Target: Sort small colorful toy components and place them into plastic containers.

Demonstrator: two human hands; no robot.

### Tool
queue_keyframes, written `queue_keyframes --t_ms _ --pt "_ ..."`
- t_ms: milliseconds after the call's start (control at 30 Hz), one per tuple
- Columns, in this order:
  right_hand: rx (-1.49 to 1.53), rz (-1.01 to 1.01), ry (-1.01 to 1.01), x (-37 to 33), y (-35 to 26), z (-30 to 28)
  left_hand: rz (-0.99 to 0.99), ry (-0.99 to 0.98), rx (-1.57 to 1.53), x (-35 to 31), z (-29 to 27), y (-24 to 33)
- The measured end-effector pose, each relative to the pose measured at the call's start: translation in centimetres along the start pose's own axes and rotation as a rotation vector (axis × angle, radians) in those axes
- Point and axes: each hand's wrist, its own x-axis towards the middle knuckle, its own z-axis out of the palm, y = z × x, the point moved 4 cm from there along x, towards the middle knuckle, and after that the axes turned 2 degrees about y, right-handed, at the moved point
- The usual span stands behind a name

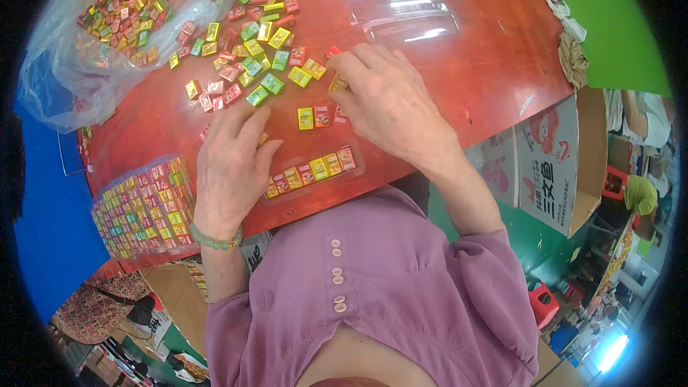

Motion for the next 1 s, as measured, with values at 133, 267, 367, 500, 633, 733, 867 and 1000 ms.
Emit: queue_keyframes --t_ms 133,267,367,500,633,733,867,1000 --pt "0.237 0.053 -0.043 -2.2 1.0 -2.5 -0.015 0.037 0.056 -0.5 -0.2 0.0" --pt "0.25 0.213 -0.159 -5.1 2.6 -3.2 -0.023 -0.007 0.048 -1.0 0.3 -0.2" --pt "0.21 0.206 -0.171 -5.9 2.7 -2.7 -0.032 0.025 0.044 -0.8 0.3 -0.3" --pt "0.199 0.208 -0.14 -5.8 2.8 -2.7 -0.023 0.052 0.018 -0.1 0.5 0.1" --pt "0.214 0.189 -0.168 -5.8 3.0 -2.2 0.027 0.044 -0.059 0.6 0.9 0.7" --pt "0.22 0.149 -0.154 -5.5 2.7 -2.1 0.046 0.019 -0.122 1.0 1.6 0.8" --pt "0.223 0.128 -0.161 -5.1 2.4 -1.5 0.058 0.004 -0.205 1.6 1.8 1.0" --pt "0.217 0.09 -0.158 -4.6 2.3 -0.8 0.068 -0.024 -0.26 2.1 2.1 0.9"
